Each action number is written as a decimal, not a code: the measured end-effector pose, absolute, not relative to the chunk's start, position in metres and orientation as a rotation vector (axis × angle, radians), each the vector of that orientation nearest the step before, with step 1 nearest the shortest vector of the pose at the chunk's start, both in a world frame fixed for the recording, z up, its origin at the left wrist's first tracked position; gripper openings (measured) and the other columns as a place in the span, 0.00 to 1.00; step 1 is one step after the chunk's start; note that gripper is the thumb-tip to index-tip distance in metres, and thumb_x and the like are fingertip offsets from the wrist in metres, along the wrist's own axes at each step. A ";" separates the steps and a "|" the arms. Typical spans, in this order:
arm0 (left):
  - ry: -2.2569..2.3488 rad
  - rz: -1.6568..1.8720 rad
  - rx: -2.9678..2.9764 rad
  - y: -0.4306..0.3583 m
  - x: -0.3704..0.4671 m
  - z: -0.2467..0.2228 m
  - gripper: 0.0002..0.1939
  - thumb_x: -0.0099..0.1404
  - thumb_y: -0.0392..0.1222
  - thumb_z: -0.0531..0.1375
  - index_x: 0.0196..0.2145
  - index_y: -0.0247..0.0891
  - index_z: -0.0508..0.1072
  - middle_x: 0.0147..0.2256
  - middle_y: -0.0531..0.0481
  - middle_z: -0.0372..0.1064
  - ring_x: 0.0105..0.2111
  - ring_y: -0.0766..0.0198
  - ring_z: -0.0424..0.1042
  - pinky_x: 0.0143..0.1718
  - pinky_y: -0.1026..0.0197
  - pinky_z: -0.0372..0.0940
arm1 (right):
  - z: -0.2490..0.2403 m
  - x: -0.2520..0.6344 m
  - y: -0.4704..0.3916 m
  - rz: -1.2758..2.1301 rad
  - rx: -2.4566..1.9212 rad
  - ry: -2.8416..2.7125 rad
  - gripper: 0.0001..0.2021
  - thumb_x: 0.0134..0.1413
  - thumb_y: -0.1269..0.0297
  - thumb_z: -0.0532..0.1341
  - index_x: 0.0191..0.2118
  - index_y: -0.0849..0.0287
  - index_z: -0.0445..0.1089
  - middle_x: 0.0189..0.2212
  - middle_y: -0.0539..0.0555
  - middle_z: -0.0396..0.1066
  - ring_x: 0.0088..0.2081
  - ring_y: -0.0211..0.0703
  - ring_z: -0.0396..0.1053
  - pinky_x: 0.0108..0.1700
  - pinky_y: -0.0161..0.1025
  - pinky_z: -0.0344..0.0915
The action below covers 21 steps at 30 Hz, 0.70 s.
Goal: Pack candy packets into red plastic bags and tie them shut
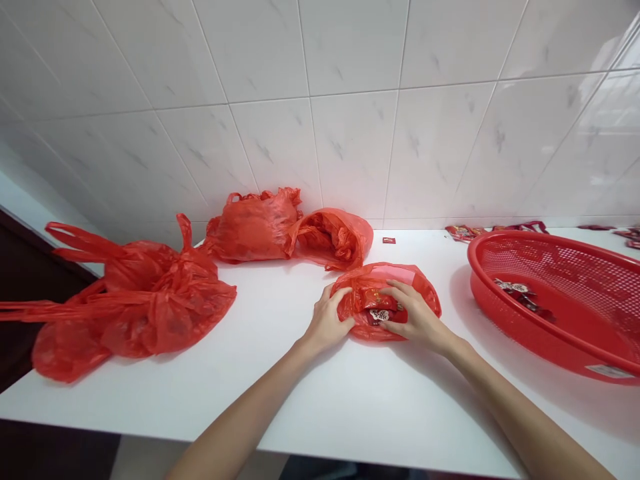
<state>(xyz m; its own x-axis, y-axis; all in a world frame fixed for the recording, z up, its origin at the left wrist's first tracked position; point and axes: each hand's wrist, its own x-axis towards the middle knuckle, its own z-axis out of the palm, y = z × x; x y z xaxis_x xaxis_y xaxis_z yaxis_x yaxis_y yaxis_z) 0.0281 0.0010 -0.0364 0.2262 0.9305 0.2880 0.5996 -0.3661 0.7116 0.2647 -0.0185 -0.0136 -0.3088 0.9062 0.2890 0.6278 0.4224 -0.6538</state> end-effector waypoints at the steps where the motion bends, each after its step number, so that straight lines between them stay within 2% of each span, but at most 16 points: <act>1: 1.399 0.987 2.054 0.000 0.030 -0.036 0.29 0.55 0.34 0.66 0.55 0.44 0.73 0.57 0.41 0.64 0.59 0.47 0.67 0.62 0.42 0.61 | -0.012 0.264 -0.020 0.564 -1.277 -2.095 0.19 0.49 0.59 0.68 0.49 0.51 0.73 0.60 0.60 0.66 0.64 0.65 0.60 0.61 0.61 0.60; 3: 1.406 1.033 2.052 -0.003 0.033 -0.036 0.25 0.57 0.38 0.66 0.53 0.44 0.74 0.56 0.41 0.64 0.59 0.47 0.66 0.62 0.42 0.62 | -0.008 0.262 -0.023 0.567 -1.259 -2.178 0.14 0.49 0.61 0.68 0.45 0.50 0.75 0.60 0.59 0.66 0.64 0.66 0.58 0.62 0.61 0.59; 5: 1.428 1.059 2.052 -0.005 0.036 -0.037 0.22 0.60 0.42 0.67 0.53 0.44 0.74 0.55 0.41 0.65 0.58 0.47 0.67 0.61 0.43 0.62 | -0.004 0.260 -0.026 0.590 -1.298 -2.244 0.15 0.48 0.62 0.70 0.44 0.50 0.75 0.61 0.59 0.65 0.65 0.66 0.56 0.64 0.62 0.56; 7: 1.446 1.040 2.067 -0.007 0.038 -0.038 0.22 0.60 0.43 0.67 0.53 0.45 0.75 0.56 0.42 0.64 0.58 0.48 0.67 0.61 0.43 0.62 | -0.002 0.260 -0.028 0.630 -1.388 -2.286 0.20 0.45 0.63 0.71 0.48 0.51 0.74 0.62 0.60 0.62 0.67 0.66 0.54 0.65 0.62 0.53; 9: 1.457 0.998 2.092 -0.007 0.039 -0.040 0.24 0.58 0.39 0.66 0.54 0.46 0.74 0.57 0.42 0.63 0.60 0.47 0.65 0.62 0.43 0.61 | -0.002 0.260 -0.029 0.681 -1.483 -2.291 0.28 0.43 0.62 0.72 0.54 0.52 0.72 0.64 0.62 0.59 0.69 0.67 0.49 0.67 0.62 0.51; 12: 1.452 0.979 2.126 -0.006 0.041 -0.044 0.28 0.55 0.33 0.65 0.54 0.44 0.73 0.58 0.41 0.60 0.62 0.45 0.62 0.63 0.42 0.60 | -0.004 0.261 -0.027 0.739 -1.552 -2.274 0.36 0.43 0.56 0.73 0.60 0.53 0.67 0.69 0.64 0.51 0.71 0.69 0.41 0.68 0.63 0.48; 16: 1.455 1.024 2.164 -0.005 0.043 -0.048 0.31 0.53 0.30 0.62 0.56 0.43 0.71 0.61 0.39 0.57 0.65 0.43 0.58 0.64 0.40 0.58 | -0.010 0.264 -0.022 0.761 -1.588 -2.272 0.47 0.41 0.50 0.73 0.67 0.58 0.59 0.73 0.69 0.39 0.73 0.70 0.33 0.69 0.64 0.40; 21: 1.523 1.040 2.229 -0.006 0.044 -0.048 0.33 0.52 0.29 0.61 0.56 0.42 0.71 0.65 0.38 0.51 0.67 0.40 0.52 0.65 0.37 0.54 | -0.010 0.262 -0.020 0.785 -1.686 -2.293 0.53 0.41 0.47 0.73 0.70 0.61 0.53 0.74 0.71 0.32 0.73 0.69 0.27 0.70 0.65 0.36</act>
<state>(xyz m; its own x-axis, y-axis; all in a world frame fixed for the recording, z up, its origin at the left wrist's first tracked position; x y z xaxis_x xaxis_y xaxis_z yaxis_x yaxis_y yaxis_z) 0.0438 -0.0061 -0.0480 0.1999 0.8873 0.4157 0.7102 -0.4235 0.5624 0.2617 -0.0198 -0.0101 -0.3355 0.9292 -0.1548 0.8293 0.2133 -0.5165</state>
